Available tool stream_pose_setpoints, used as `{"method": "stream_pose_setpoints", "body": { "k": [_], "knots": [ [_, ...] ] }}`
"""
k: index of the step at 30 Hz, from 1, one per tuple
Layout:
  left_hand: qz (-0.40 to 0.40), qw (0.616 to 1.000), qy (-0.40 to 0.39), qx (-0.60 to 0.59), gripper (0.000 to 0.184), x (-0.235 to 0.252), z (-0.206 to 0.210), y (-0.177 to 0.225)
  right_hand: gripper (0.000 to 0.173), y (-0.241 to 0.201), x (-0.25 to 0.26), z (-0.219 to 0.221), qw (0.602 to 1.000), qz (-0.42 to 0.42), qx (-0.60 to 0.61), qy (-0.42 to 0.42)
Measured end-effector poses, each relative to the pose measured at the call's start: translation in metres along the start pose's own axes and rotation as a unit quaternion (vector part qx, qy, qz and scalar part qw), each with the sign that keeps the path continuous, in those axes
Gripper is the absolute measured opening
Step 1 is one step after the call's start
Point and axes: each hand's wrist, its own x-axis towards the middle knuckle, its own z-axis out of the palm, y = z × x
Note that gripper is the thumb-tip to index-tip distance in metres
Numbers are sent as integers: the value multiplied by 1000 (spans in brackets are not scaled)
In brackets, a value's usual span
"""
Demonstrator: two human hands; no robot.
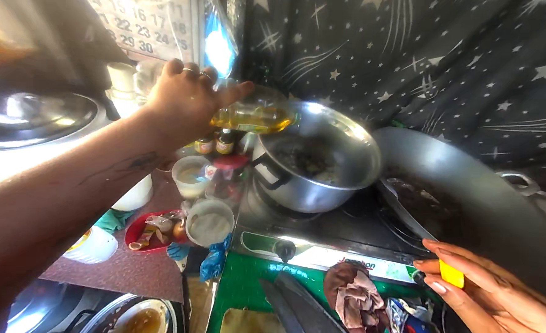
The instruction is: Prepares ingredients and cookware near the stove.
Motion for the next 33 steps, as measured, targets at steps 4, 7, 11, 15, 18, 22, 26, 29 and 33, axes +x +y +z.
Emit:
{"method": "stream_pose_setpoints", "body": {
  "k": [4,7,11,15,18,22,26,29,33],
  "knots": [
    [15,1000,22,9,95,11,2,4,36,1,0,1,1000,4,3,0],
    [20,1000,10,21,98,17,-2,10,35,2,-3,0,1000,5,2,3],
    [31,999,23,32,98,24,-3,15,34,4,-6,-2,1000,4,-3,7],
    [23,999,5,35,100,29,-11,20,34,5,-9,-5,1000,5,-3,4],
    [18,999,1,36,99,33,-14,19,36,5,-10,-7,1000,2,-1,2],
    [7,999,1,52,97,36,-18,13,36,4,-12,-9,1000,3,-6,3],
    [-3,998,4,64,99,31,-21,4,36,2,-14,-11,1000,6,-4,6],
    [-9,998,7,64,102,22,-23,-3,36,1,-16,-11,1000,6,0,13],
    [-17,997,7,81,99,9,-31,-7,37,-2,-17,-12,1000,1,6,14]
  ]
}}
